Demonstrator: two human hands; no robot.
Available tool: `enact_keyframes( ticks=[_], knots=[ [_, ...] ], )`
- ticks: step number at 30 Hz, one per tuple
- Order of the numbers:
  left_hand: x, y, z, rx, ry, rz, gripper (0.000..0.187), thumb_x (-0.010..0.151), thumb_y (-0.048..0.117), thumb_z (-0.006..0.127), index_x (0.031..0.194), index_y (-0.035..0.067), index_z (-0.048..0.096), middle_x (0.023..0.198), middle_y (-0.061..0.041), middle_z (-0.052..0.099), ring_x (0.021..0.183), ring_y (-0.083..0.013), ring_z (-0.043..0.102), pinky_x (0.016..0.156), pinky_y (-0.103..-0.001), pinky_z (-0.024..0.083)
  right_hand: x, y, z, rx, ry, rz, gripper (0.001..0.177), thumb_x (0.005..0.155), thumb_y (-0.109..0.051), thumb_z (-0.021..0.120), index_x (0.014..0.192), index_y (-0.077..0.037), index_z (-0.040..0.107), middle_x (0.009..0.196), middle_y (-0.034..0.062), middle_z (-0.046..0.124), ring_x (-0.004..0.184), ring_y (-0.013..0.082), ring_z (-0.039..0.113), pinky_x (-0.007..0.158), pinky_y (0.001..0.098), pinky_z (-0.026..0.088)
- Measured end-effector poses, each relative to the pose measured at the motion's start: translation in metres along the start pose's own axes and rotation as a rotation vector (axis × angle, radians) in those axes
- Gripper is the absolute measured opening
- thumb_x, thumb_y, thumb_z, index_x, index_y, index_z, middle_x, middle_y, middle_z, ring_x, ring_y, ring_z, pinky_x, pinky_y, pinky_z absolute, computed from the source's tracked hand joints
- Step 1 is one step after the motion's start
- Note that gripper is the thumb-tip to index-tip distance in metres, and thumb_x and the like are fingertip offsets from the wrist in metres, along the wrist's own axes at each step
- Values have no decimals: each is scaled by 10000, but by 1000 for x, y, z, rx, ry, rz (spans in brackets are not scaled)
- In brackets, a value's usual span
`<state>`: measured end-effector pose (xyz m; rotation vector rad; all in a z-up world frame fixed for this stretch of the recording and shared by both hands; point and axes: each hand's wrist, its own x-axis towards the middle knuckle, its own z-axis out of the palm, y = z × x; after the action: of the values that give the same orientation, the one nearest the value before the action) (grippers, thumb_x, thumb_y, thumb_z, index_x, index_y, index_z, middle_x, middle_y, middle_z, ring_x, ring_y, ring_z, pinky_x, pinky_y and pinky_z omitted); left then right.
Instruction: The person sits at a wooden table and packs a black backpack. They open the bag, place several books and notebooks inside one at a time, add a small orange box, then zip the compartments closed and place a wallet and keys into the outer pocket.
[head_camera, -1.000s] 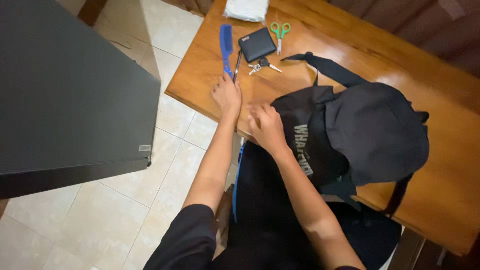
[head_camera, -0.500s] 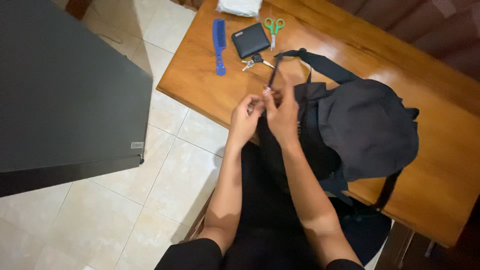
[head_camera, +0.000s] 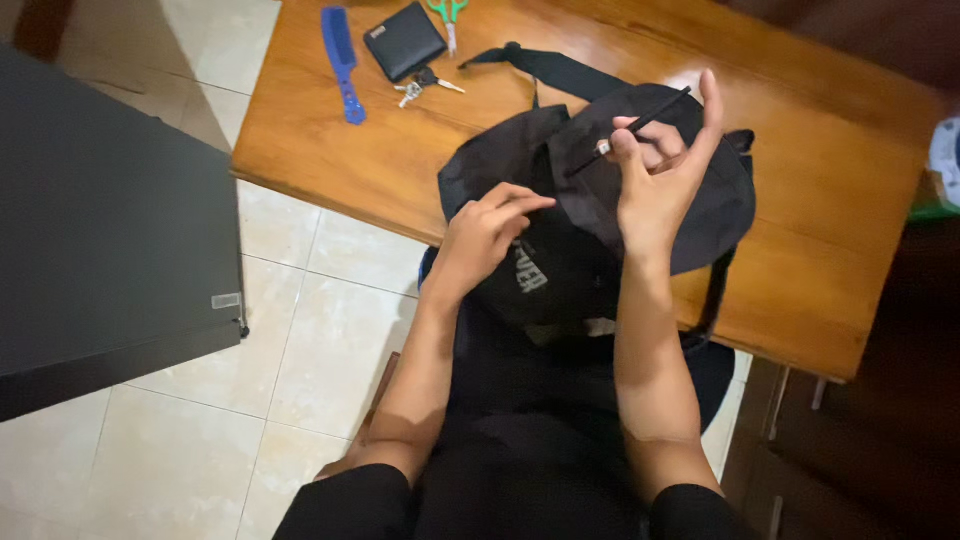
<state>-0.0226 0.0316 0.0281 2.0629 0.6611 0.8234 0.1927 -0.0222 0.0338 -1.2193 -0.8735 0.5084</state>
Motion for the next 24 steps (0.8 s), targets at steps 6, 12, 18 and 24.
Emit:
enact_keyframes(
  ticks=[6, 12, 18, 24],
  knots=[
    [7, 0, 4, 75, -114, 17, 180, 846, 77, 751, 1012, 141, 730, 1039, -20, 693, 916, -246, 698, 745, -388, 513, -15, 1, -11, -125, -100, -11, 666, 1084, 83, 731, 1591, -123, 350, 1075, 126, 718, 928, 131, 705, 890, 282, 628],
    [3, 3, 6, 61, -93, 84, 116, 843, 87, 773, 940, 135, 729, 974, -5, 655, 885, -240, 671, 771, -392, 523, -21, -17, -1, -489, -481, 169, 551, 910, 9, 741, 1413, -111, 550, 1066, 115, 714, 875, 172, 719, 777, 304, 585],
    [3, 0, 9, 39, -16, 47, 131, 863, 113, 769, 985, 145, 732, 1069, -37, 659, 914, -264, 676, 803, -379, 515, -33, -37, 10, -776, -490, -160, 379, 965, -107, 720, 1339, -98, 656, 1210, 129, 642, 1114, 339, 621, 943, 430, 504],
    [1, -40, -6, 18, 245, -173, 167, 914, 130, 724, 1079, 117, 707, 1136, -70, 665, 908, -256, 688, 835, -351, 535, -35, -25, 61, -787, -403, -273, 311, 943, -94, 730, 1249, -129, 687, 1167, 91, 637, 1108, 313, 621, 959, 426, 480]
  ],
)
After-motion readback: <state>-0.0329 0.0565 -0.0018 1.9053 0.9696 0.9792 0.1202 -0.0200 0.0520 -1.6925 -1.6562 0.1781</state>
